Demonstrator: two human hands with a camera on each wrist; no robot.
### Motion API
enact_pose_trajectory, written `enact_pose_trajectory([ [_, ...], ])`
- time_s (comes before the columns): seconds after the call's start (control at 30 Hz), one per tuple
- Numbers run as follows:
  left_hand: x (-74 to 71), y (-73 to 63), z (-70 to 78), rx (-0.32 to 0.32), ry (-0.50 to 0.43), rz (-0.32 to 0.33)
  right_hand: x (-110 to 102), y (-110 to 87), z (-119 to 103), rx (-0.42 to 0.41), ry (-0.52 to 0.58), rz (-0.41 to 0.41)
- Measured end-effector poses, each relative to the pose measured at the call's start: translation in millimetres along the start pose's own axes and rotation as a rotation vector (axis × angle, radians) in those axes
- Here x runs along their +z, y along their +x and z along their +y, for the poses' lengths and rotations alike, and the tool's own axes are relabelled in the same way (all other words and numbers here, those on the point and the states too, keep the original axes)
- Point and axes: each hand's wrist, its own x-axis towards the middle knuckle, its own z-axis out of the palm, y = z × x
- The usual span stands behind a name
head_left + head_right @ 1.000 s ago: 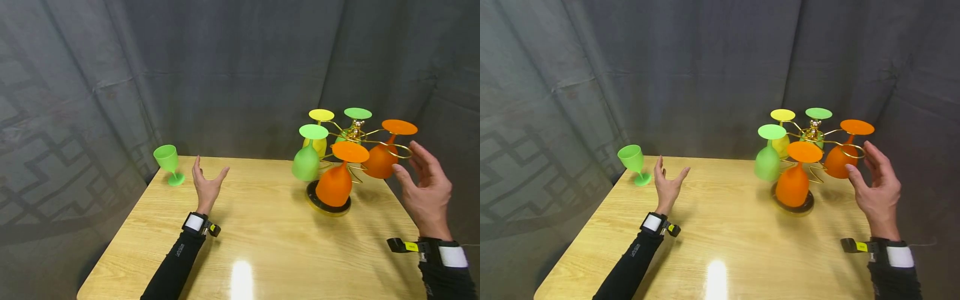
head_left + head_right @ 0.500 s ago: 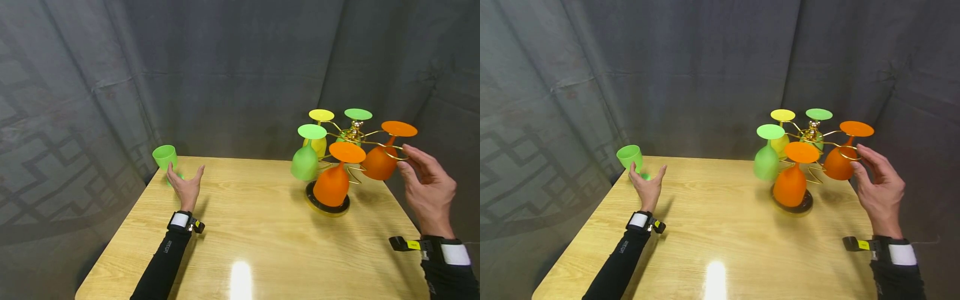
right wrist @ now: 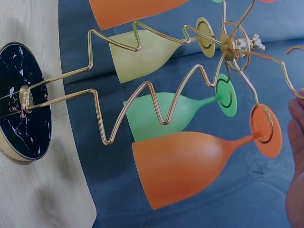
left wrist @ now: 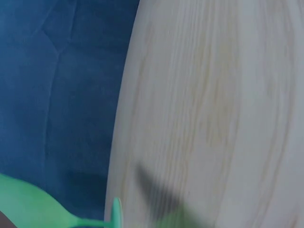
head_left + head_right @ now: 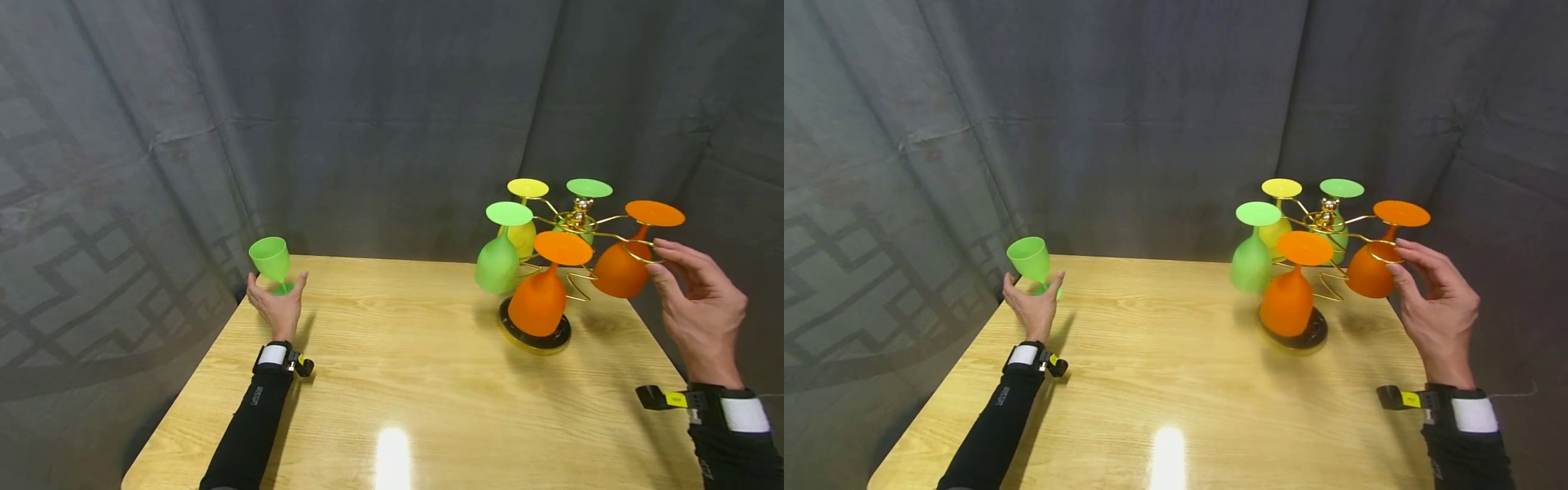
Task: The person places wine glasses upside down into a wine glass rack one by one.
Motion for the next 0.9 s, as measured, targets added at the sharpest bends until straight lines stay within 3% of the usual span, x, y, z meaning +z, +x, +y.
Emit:
enact_pose_trajectory([
  [0.13,-5.5,7.7,-7.2,-0.052,0.013,-0.018,0.8,0.2,-0.4,-0.036,0.05,0.001],
  [0.37,-12.1,19.8,-16.6,-0.07,0.026,-0.042,-0.3,-1.9,-2.8,-0.056,0.003,-0.016],
  [0.9,-14.9,40.2,-19.8,-0.134,0.075,-0.144,-4.0,-6.0,-11.5,-0.058,-0.01,-0.005],
])
